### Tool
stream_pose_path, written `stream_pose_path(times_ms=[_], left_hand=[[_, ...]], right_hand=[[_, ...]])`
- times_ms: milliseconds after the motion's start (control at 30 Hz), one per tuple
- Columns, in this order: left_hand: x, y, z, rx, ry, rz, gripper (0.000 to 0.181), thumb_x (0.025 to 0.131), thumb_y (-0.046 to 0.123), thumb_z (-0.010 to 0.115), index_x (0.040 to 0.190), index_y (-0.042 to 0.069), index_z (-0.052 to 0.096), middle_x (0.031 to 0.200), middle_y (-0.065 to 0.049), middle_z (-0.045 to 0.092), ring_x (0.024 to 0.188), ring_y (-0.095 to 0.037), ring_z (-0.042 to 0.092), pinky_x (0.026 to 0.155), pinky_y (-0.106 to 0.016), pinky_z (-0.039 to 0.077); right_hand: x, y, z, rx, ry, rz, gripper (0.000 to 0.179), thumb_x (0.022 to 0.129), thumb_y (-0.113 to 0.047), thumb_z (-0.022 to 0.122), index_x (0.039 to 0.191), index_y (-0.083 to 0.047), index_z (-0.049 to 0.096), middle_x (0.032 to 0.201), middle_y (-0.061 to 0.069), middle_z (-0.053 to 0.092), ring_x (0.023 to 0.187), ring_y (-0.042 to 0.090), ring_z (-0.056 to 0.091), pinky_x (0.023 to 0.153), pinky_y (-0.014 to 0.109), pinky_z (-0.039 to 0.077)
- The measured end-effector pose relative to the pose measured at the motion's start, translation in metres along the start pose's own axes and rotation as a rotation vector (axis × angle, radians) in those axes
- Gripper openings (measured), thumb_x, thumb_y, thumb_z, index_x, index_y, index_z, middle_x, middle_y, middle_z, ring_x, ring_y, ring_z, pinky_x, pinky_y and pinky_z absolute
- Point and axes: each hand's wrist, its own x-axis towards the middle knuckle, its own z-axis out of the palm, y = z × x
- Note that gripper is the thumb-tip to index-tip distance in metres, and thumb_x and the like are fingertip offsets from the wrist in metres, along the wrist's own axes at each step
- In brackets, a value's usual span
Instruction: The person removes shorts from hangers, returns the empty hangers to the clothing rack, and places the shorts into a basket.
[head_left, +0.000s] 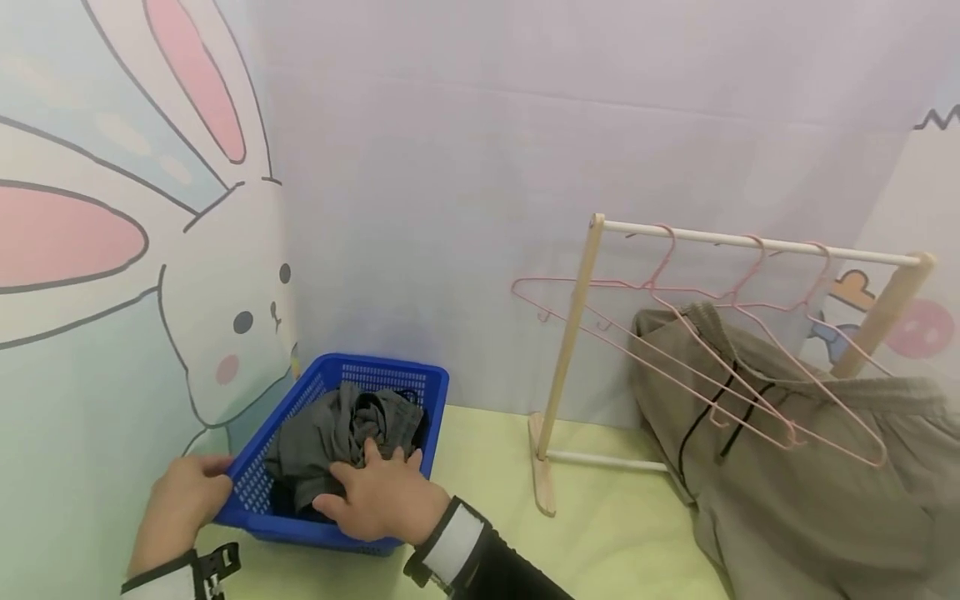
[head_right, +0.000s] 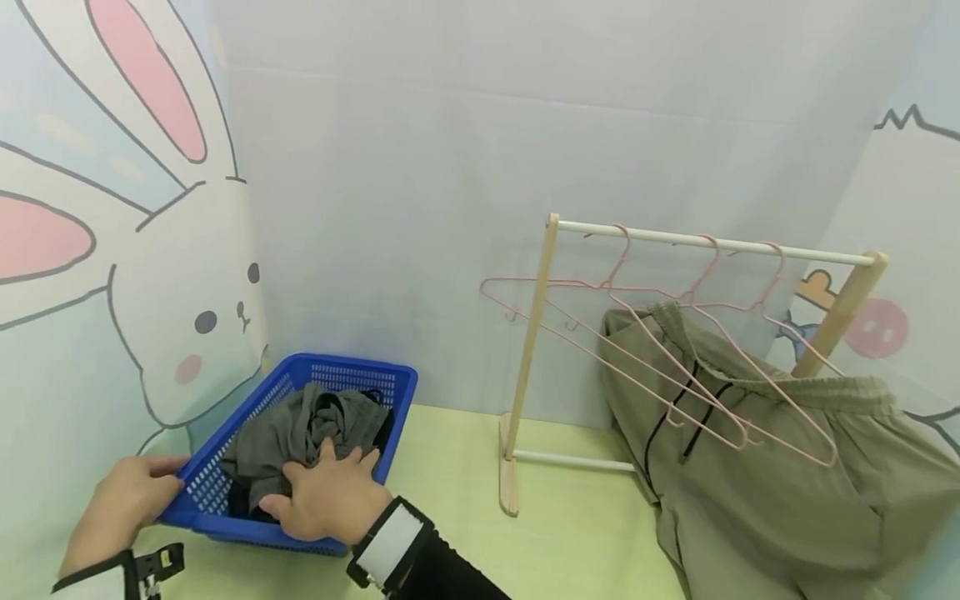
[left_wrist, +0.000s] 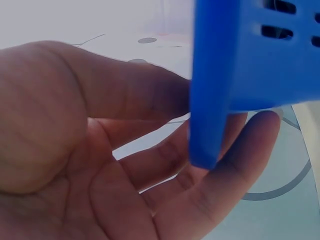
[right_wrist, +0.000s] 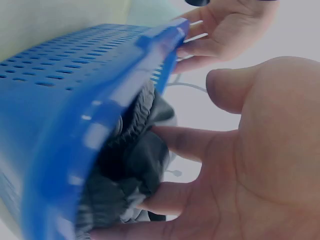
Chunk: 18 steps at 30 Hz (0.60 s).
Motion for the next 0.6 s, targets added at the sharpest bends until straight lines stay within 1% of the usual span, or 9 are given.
stream_pose_path(times_ms=[67, 133, 267, 333, 433, 533, 600], left_hand=[[0.000, -0.001, 0.001, 0.004, -0.007, 0.004, 0.055, 0.087, 0.002, 0.050, 0.137, -0.019, 0.052, 0.118, -0.037, 0.065, 0.093, -0.034, 0.067, 0.080, -0.055, 0.055], [0.000, -0.002, 0.001, 0.010, -0.014, 0.001, 0.055, 0.086, 0.002, 0.050, 0.136, -0.020, 0.052, 0.117, -0.037, 0.065, 0.092, -0.034, 0.067, 0.081, -0.056, 0.055], [0.002, -0.002, 0.001, 0.024, -0.028, 0.003, 0.055, 0.087, 0.003, 0.049, 0.137, -0.020, 0.051, 0.120, -0.039, 0.063, 0.094, -0.036, 0.066, 0.084, -0.060, 0.054], [0.005, -0.003, -0.001, 0.035, -0.033, 0.007, 0.055, 0.087, 0.003, 0.049, 0.137, -0.020, 0.051, 0.122, -0.039, 0.062, 0.096, -0.037, 0.066, 0.084, -0.061, 0.053], [0.011, -0.007, -0.001, 0.044, -0.041, 0.018, 0.056, 0.086, 0.003, 0.050, 0.137, -0.020, 0.051, 0.122, -0.039, 0.063, 0.097, -0.037, 0.067, 0.084, -0.060, 0.054], [0.017, -0.011, -0.002, 0.050, -0.051, 0.022, 0.057, 0.086, 0.004, 0.051, 0.137, -0.020, 0.050, 0.122, -0.039, 0.063, 0.096, -0.037, 0.068, 0.082, -0.060, 0.055], [0.020, -0.016, -0.005, 0.063, -0.062, 0.027, 0.057, 0.086, 0.005, 0.052, 0.137, -0.020, 0.050, 0.121, -0.039, 0.063, 0.095, -0.037, 0.068, 0.082, -0.060, 0.055]], right_hand=[[0.002, 0.001, 0.002, -0.003, -0.057, 0.001, 0.055, 0.104, -0.068, 0.033, 0.154, -0.048, 0.041, 0.167, 0.001, 0.034, 0.148, 0.045, 0.038, 0.116, 0.069, 0.029], [0.004, 0.003, 0.004, 0.011, -0.098, 0.012, 0.053, 0.104, -0.069, 0.034, 0.153, -0.049, 0.044, 0.165, -0.002, 0.036, 0.149, 0.042, 0.038, 0.117, 0.068, 0.028], [0.005, 0.006, 0.005, 0.034, -0.130, 0.028, 0.053, 0.104, -0.069, 0.036, 0.153, -0.051, 0.043, 0.166, -0.003, 0.033, 0.151, 0.040, 0.035, 0.120, 0.067, 0.025], [0.004, 0.007, 0.005, 0.041, -0.123, 0.026, 0.052, 0.104, -0.069, 0.036, 0.153, -0.051, 0.042, 0.166, -0.004, 0.033, 0.151, 0.040, 0.035, 0.120, 0.067, 0.024], [0.003, 0.009, 0.005, 0.060, -0.089, 0.002, 0.052, 0.104, -0.067, 0.037, 0.153, -0.051, 0.041, 0.167, -0.003, 0.032, 0.151, 0.040, 0.036, 0.118, 0.068, 0.027], [-0.002, 0.013, 0.003, 0.086, -0.035, -0.033, 0.051, 0.105, -0.065, 0.038, 0.154, -0.050, 0.041, 0.167, -0.002, 0.032, 0.150, 0.036, 0.038, 0.116, 0.066, 0.032], [-0.007, 0.017, 0.000, 0.095, 0.017, -0.070, 0.051, 0.106, -0.062, 0.039, 0.155, -0.047, 0.041, 0.167, -0.001, 0.033, 0.149, 0.033, 0.041, 0.114, 0.064, 0.037]])
